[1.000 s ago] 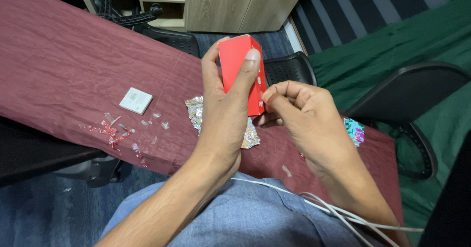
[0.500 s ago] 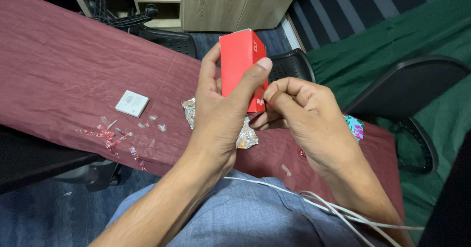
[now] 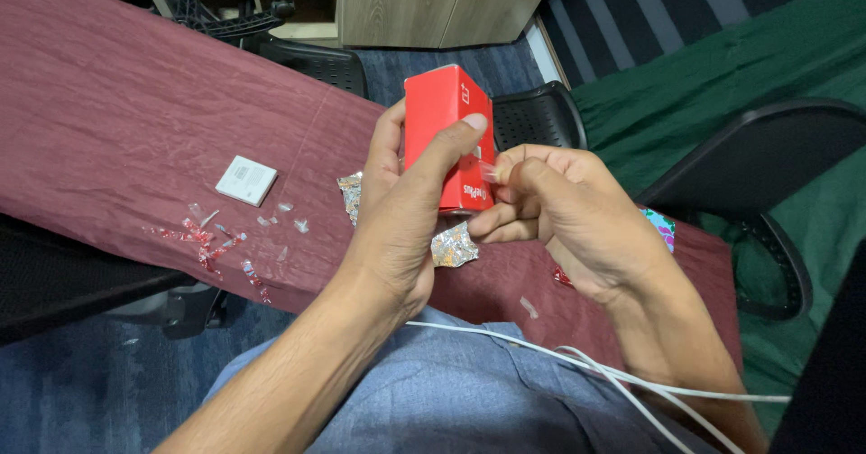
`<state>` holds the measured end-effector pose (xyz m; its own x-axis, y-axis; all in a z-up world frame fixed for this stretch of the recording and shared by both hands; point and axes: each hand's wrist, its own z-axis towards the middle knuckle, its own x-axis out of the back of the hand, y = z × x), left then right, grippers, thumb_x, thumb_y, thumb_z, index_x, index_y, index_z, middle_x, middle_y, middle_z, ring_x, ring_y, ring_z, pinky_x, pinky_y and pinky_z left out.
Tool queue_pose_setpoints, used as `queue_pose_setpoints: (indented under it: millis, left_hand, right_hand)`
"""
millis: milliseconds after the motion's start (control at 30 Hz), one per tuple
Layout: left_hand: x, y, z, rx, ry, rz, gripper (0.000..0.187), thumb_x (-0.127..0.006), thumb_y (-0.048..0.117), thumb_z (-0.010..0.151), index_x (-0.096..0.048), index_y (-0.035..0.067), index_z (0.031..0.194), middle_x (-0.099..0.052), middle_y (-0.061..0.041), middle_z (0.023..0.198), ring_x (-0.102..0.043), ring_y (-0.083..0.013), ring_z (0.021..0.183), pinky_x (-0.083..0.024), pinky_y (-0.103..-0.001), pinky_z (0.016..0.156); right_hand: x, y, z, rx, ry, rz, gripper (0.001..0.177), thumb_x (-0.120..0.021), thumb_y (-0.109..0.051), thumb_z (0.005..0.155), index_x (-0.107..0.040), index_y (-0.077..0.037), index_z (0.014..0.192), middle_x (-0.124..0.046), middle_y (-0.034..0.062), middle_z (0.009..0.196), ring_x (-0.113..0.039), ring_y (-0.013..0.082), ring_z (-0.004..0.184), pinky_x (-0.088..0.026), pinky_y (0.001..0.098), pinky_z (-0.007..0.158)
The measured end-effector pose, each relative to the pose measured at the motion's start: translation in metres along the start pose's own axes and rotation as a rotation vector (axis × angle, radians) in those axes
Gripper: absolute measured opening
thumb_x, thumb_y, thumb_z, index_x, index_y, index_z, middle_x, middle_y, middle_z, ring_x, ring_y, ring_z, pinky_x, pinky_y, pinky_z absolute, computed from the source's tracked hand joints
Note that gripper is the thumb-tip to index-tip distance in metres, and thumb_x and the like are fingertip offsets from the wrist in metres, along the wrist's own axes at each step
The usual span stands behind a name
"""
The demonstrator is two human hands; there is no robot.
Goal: The person wraps a small box in floral-patterned paper, folds the edges, and secures them with clear tape. They then handle a red Oneplus box, removing a plastic seal and applying tape to its edges.
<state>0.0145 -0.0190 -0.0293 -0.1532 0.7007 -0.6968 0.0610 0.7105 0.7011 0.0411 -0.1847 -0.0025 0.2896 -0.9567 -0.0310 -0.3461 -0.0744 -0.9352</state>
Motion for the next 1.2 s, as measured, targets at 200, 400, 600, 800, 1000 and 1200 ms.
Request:
queue_pose_setpoints:
  millis: [200,400,600,800,1000,1200]
  left_hand:
    - [0.002,0.0,-0.002,0.05,-0.001,-0.032,0.058,-0.075,0.027,0.083,-0.051,0.011,0.133,-0.063,-0.007,0.109,-0.068,-0.0158,0.097,-0.059,-0.034,0.084]
    - [0.003,0.003,-0.002,0.015,0.037,0.072,0.061,-0.074,0.03,0.084,-0.049,0.011,0.136,-0.063,-0.007,0.114,-0.065,-0.0159,0.101,-0.058,-0.035,0.084]
    - [0.004,0.006,-0.004,0.017,0.027,0.062,0.063,-0.074,0.032,0.082,-0.047,0.014,0.135,-0.062,-0.007,0.117,-0.067,-0.0149,0.104,-0.059,-0.034,0.087]
    - [0.007,0.008,-0.009,0.063,0.026,0.012,0.065,-0.075,0.034,0.081,-0.048,0.012,0.136,-0.06,-0.007,0.111,-0.065,-0.0158,0.1,-0.057,-0.036,0.086]
    - [0.009,0.015,-0.017,0.179,0.011,0.035,0.065,-0.072,0.038,0.077,-0.049,0.017,0.134,-0.06,-0.003,0.106,-0.064,-0.0134,0.098,-0.055,-0.035,0.084]
    - [0.014,0.024,-0.024,0.258,-0.038,0.104,0.06,-0.072,0.04,0.078,-0.052,0.017,0.13,-0.061,-0.002,0.105,-0.066,-0.0134,0.092,-0.056,-0.035,0.076]
  right_hand:
    - [0.012,0.008,0.003,0.022,-0.13,0.218,0.02,-0.053,-0.017,0.104,-0.063,-0.001,0.098,-0.062,0.0056,0.083,-0.075,0.0231,0.077,-0.063,0.0362,0.076]
    - [0.0,0.009,-0.006,0.056,0.067,0.184,0.031,-0.047,-0.019,0.098,-0.066,0.001,0.112,-0.072,0.0109,0.089,-0.073,0.0214,0.077,-0.062,0.0339,0.074]
    - [-0.025,0.014,-0.015,0.288,0.132,-0.146,0.033,-0.071,-0.011,0.092,-0.069,0.002,0.123,-0.074,0.0034,0.092,-0.067,0.0085,0.079,-0.055,0.0233,0.07]
    - [-0.029,0.016,-0.02,0.335,0.219,-0.326,0.023,-0.077,-0.012,0.091,-0.076,0.003,0.108,-0.076,0.0042,0.088,-0.067,0.0059,0.075,-0.053,0.0204,0.065]
    - [-0.023,0.007,-0.015,0.321,0.134,-0.267,0.013,-0.072,-0.011,0.095,-0.073,0.001,0.101,-0.073,0.0022,0.085,-0.066,0.0075,0.073,-0.055,0.0225,0.066]
    - [-0.014,-0.013,-0.018,0.255,0.032,-0.486,0.01,-0.073,-0.007,0.091,-0.073,0.003,0.093,-0.076,0.0085,0.082,-0.073,0.0118,0.075,-0.061,0.0251,0.071]
